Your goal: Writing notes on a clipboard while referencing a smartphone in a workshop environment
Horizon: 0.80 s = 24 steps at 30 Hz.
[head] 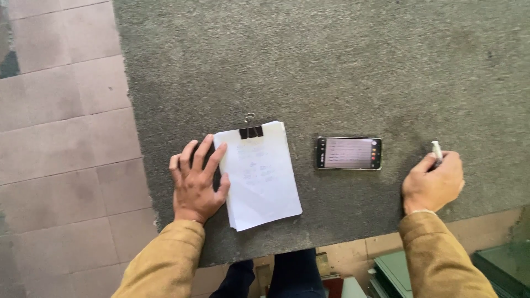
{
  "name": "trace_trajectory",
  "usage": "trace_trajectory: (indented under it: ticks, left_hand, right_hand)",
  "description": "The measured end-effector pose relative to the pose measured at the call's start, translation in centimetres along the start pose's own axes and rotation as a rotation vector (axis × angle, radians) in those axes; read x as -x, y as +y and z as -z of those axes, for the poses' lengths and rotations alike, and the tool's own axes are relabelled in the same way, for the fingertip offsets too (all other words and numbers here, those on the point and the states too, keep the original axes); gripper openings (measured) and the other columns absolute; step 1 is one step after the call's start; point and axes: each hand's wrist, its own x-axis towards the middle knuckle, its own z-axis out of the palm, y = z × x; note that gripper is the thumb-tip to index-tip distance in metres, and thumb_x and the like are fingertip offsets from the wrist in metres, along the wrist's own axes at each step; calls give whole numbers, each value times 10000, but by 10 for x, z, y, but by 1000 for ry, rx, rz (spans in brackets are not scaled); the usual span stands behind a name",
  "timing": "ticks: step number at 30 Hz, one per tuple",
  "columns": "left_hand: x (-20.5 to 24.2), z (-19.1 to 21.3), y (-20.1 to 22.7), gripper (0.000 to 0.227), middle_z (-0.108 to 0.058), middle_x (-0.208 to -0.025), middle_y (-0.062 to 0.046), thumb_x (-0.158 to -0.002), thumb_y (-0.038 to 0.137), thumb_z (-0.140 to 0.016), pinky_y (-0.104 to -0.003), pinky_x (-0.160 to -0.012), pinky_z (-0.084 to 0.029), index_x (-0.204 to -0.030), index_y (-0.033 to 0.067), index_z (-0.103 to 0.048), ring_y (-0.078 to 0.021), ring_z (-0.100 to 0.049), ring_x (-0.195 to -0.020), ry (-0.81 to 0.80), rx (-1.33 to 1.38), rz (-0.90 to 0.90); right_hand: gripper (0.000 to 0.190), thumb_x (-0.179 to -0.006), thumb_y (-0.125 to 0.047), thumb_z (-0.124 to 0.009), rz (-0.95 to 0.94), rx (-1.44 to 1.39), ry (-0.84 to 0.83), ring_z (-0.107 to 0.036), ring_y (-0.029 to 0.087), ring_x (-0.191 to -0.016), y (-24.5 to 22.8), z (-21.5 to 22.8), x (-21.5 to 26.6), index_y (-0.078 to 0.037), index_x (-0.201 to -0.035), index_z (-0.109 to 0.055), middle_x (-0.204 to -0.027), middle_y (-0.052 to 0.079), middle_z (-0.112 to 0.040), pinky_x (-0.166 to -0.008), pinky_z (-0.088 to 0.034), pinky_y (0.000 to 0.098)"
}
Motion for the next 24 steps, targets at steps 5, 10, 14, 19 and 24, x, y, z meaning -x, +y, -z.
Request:
trace_trajectory:
  ticks: [5,10,14,19,24]
  left_hand:
    - [6,-17,-2,682,-580,-1660,-16,-886,439,-590,-517,-1194,-297,-1561,359,-641,-314,-457,-1531,27,-73,-1]
    - [7,-17,-3,667,-586,-1663,-11,-887,410,-598,-518,-1193,-304,-1550,355,-651,-314,-459,-1533,37,-80,13]
    - [6,-17,-3,668,-589,-1663,-6,-887,415,-597,-518,-1191,-309,-1551,360,-651,-311,-459,-1536,38,-91,9]
    - [6,-15,-2,670,-583,-1657,-2,-884,412,-605,-517,-1191,-306,-1551,356,-642,-310,-458,-1533,33,-86,12]
    - [7,-17,-2,665,-586,-1660,0,-885,413,-605,-516,-1192,-307,-1546,357,-649,-310,-458,-1537,34,-89,15]
  right_hand:
    - [123,-1113,-205,-717,-7,102,96,-736,416,-846,2,-1,-3,-87,-1108,-683,-881,130,-669,-795,-567,504]
    - [92,-1120,-215,-683,-43,68,77,-746,377,-845,-5,0,-1,-129,-1095,-664,-894,84,-673,-794,-565,480]
    - [103,-1131,-225,-681,-39,82,74,-750,383,-855,-5,1,-1,-125,-1107,-670,-902,95,-682,-799,-566,486]
    - [111,-1130,-244,-693,-34,99,72,-753,389,-855,-2,-1,-1,-138,-1108,-666,-905,102,-684,-790,-574,502]
    - [108,-1136,-248,-685,-48,95,68,-756,381,-859,-1,-3,-1,-149,-1104,-658,-908,87,-683,-789,-578,496]
